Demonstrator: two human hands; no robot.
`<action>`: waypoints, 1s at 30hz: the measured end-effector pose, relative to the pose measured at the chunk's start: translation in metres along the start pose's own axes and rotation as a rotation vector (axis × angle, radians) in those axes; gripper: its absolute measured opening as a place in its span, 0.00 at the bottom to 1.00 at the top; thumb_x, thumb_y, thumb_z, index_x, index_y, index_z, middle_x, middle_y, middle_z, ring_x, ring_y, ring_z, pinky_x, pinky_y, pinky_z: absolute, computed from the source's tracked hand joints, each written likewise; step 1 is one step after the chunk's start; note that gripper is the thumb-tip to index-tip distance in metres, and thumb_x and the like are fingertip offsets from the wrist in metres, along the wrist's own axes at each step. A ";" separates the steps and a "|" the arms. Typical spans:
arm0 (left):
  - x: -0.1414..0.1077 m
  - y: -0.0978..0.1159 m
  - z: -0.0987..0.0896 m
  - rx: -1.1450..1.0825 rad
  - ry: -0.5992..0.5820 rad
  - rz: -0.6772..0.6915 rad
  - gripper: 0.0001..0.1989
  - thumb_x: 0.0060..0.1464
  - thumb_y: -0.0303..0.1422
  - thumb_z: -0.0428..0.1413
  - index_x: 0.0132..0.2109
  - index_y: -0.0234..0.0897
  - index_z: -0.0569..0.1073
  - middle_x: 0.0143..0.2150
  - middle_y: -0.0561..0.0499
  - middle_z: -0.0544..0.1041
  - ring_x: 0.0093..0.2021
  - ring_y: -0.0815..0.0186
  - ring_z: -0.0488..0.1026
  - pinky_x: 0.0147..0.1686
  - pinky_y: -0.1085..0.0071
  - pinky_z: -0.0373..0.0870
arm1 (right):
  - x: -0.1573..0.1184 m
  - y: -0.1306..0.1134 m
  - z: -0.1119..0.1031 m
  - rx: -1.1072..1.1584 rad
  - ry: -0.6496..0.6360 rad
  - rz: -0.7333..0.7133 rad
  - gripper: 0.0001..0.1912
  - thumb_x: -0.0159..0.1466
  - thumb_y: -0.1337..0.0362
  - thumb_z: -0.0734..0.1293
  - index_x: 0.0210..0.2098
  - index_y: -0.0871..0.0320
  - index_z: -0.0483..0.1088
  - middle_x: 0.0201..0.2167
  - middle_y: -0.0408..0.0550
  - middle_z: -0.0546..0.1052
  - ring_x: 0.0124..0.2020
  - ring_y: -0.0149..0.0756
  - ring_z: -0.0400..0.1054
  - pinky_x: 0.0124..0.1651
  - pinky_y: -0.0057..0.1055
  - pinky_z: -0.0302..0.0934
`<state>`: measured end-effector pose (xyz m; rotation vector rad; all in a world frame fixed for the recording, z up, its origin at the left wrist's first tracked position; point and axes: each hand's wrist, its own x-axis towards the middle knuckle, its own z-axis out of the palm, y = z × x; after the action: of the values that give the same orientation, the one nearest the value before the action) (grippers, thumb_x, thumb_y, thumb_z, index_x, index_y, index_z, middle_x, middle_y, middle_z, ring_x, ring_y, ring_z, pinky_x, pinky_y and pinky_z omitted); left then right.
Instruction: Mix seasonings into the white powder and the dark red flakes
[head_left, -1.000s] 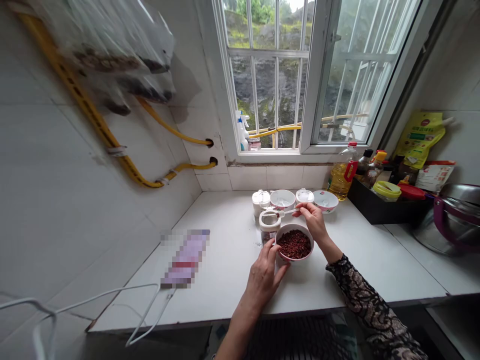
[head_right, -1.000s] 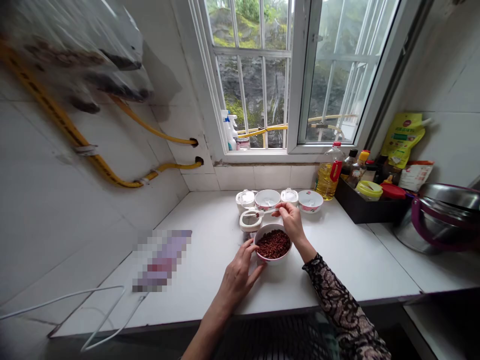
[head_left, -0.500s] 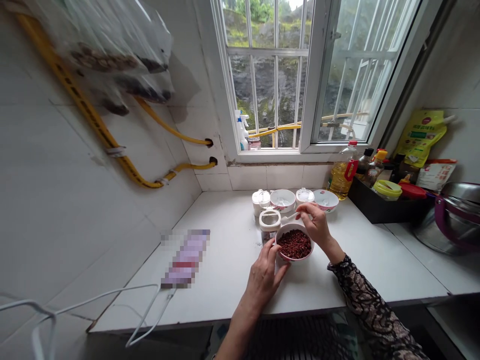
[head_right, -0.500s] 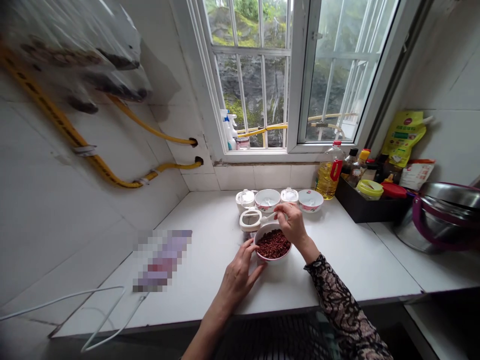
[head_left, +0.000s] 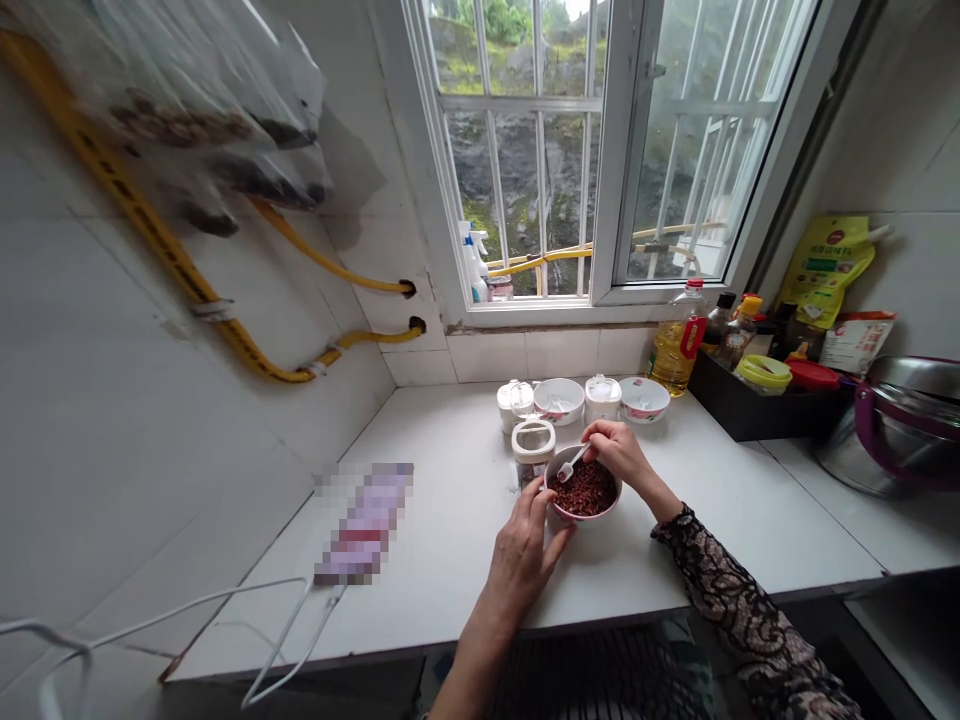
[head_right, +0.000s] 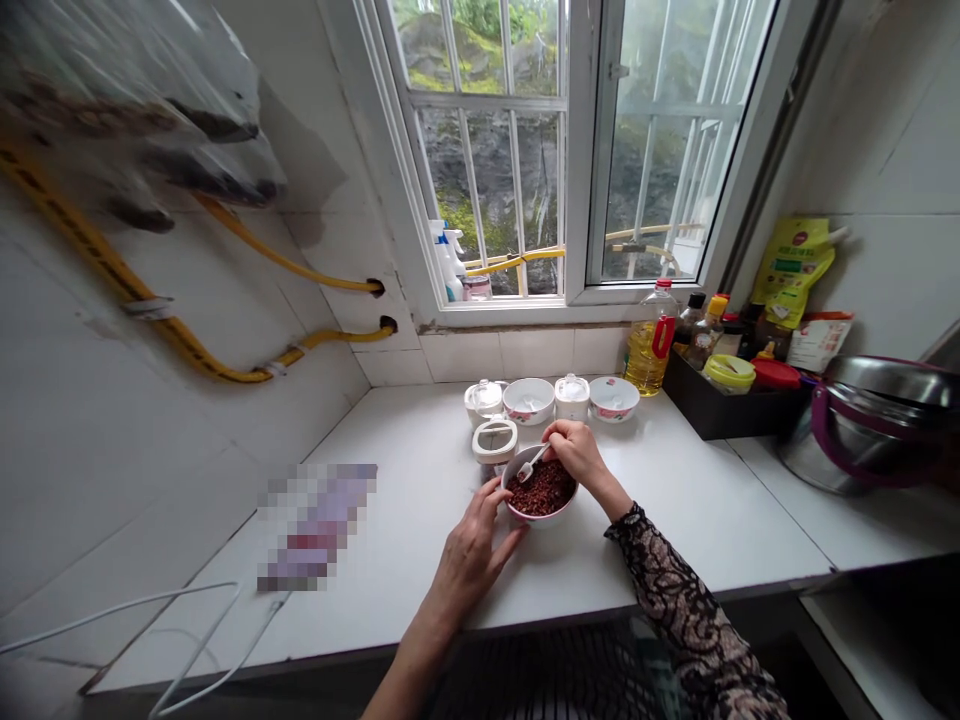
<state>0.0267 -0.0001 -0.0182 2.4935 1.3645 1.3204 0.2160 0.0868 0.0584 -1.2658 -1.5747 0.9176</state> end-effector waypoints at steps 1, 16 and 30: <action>0.000 0.000 0.000 0.003 -0.001 -0.001 0.21 0.57 0.28 0.57 0.56 0.40 0.61 0.60 0.40 0.68 0.57 0.54 0.72 0.47 0.61 0.77 | 0.001 0.000 -0.002 0.058 -0.001 0.028 0.08 0.50 0.66 0.59 0.23 0.56 0.70 0.14 0.41 0.74 0.21 0.36 0.70 0.32 0.30 0.64; 0.000 0.001 0.000 0.013 0.006 -0.011 0.22 0.55 0.27 0.57 0.55 0.41 0.61 0.59 0.39 0.69 0.57 0.54 0.72 0.46 0.61 0.78 | 0.005 -0.003 -0.011 0.320 0.022 0.105 0.07 0.45 0.63 0.62 0.21 0.57 0.72 0.13 0.43 0.75 0.19 0.34 0.69 0.31 0.31 0.65; 0.001 0.001 -0.001 0.005 0.007 -0.005 0.22 0.55 0.27 0.58 0.56 0.41 0.61 0.60 0.40 0.69 0.57 0.54 0.72 0.46 0.61 0.78 | 0.008 0.002 -0.011 0.305 0.044 0.101 0.07 0.46 0.64 0.63 0.22 0.57 0.72 0.15 0.43 0.76 0.20 0.35 0.70 0.32 0.32 0.66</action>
<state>0.0273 -0.0009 -0.0168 2.4893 1.3759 1.3280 0.2264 0.0952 0.0618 -1.1463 -1.2884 1.1379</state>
